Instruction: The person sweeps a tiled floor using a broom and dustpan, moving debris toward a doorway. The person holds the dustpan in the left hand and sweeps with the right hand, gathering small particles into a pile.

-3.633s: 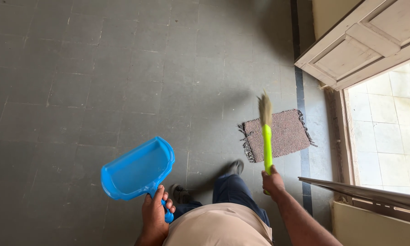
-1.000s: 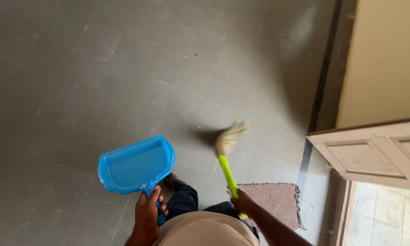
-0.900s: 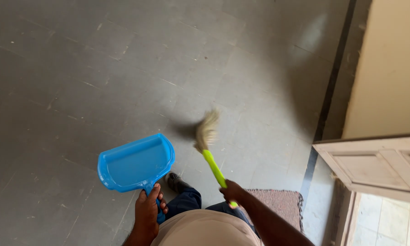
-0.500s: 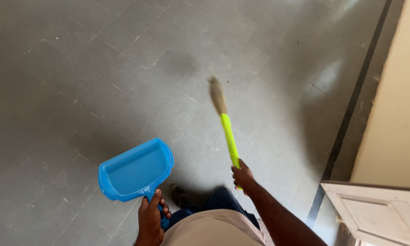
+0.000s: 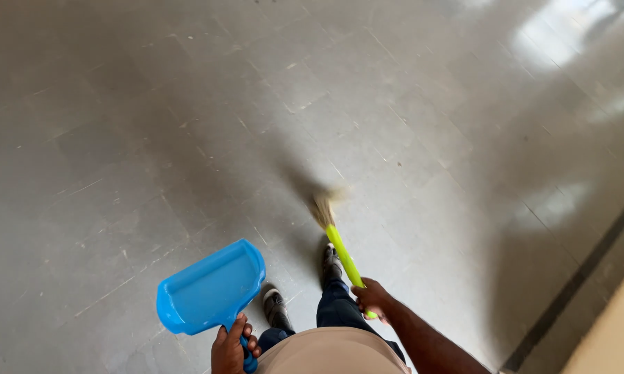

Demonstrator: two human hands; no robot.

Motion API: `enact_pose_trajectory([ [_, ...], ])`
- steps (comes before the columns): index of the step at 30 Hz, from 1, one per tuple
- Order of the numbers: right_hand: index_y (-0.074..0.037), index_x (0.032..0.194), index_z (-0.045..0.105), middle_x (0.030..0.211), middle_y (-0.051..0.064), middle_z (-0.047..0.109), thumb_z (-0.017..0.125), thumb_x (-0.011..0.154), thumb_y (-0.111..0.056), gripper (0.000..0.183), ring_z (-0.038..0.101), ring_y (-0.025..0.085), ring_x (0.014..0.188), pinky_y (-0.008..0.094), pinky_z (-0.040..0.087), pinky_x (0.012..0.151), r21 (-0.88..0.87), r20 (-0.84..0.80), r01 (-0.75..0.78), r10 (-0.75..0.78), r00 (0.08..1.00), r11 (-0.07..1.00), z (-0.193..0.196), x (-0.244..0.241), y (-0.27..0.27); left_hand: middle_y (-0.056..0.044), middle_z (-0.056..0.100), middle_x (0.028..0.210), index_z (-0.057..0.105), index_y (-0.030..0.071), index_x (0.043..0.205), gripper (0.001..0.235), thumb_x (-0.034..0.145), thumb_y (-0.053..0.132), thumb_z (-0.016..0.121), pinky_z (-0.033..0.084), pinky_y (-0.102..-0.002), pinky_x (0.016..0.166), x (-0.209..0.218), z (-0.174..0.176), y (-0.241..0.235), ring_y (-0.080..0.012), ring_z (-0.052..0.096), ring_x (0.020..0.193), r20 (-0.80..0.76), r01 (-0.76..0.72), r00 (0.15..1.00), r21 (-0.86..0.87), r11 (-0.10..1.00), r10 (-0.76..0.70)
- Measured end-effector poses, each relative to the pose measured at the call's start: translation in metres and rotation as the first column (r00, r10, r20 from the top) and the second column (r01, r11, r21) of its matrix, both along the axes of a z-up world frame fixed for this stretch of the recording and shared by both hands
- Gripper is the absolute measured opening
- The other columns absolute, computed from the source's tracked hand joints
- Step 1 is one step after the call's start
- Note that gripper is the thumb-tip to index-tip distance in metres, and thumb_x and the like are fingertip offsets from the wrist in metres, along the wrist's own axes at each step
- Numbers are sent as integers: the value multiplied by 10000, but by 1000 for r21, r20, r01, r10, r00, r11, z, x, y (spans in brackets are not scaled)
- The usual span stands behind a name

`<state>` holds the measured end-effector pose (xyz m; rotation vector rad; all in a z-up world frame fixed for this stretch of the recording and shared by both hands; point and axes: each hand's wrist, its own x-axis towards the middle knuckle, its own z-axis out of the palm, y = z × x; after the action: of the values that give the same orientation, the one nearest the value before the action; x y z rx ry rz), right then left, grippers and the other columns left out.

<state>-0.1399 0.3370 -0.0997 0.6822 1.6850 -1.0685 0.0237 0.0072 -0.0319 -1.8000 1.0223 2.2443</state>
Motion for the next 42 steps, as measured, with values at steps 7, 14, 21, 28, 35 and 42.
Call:
enact_pose_trajectory([
  [7, -53, 1202, 647, 905, 97, 732, 731, 896, -139, 329, 710, 177, 746, 354, 586, 663, 123, -124, -665, 676, 727, 737, 16, -71, 5, -64, 501, 755, 538, 78, 1086, 221, 950, 214, 646, 395, -352, 461, -47, 40, 44, -177, 475, 550, -6, -170, 986, -20, 985, 169],
  [14, -31, 1238, 683, 843, 76, 686, 724, 946, -251, 368, 626, 156, 663, 334, 543, 615, -45, -57, -772, 770, 635, 634, -1, -90, -10, -75, 480, 744, 535, 51, 1098, 253, 956, 224, 653, 382, -351, 448, -79, 42, 94, -181, 466, 543, 63, -257, 963, -54, 965, 260],
  [21, -225, 1415, 508, 856, 119, 680, 761, 938, -159, 544, 591, 196, 634, 375, 519, 571, -16, 141, -561, 557, 818, 828, -70, -126, 34, -66, 483, 734, 543, 50, 1108, 269, 952, 238, 655, 394, -347, 451, -107, 47, 142, -174, 471, 542, 110, -306, 943, -73, 949, 313],
  [28, 2, 1309, 574, 765, 113, 574, 594, 1048, -258, 369, 467, 166, 535, 324, 477, 464, 215, 114, -254, 234, 965, 943, -60, -251, 131, -68, 504, 744, 550, 49, 1095, 271, 957, 256, 658, 415, -341, 459, -135, 60, 162, -169, 493, 553, 58, -364, 928, -78, 928, 369],
  [35, 17, 1273, 568, 812, 88, 599, 635, 1012, -222, 360, 548, 159, 635, 321, 538, 550, 129, -56, -457, 467, 883, 880, 17, -328, 125, -53, 487, 745, 520, 82, 1082, 252, 956, 251, 657, 415, -353, 481, -142, 64, 159, -167, 487, 573, -22, -470, 883, -84, 879, 470],
  [42, -67, 1319, 557, 873, 133, 622, 683, 915, -64, 423, 577, 212, 625, 376, 566, 577, -19, -8, -664, 664, 747, 747, 14, -273, 33, -51, 484, 753, 541, 91, 1089, 243, 956, 256, 659, 418, -349, 497, -156, 67, 156, -159, 481, 586, -53, -544, 839, -77, 835, 542],
])
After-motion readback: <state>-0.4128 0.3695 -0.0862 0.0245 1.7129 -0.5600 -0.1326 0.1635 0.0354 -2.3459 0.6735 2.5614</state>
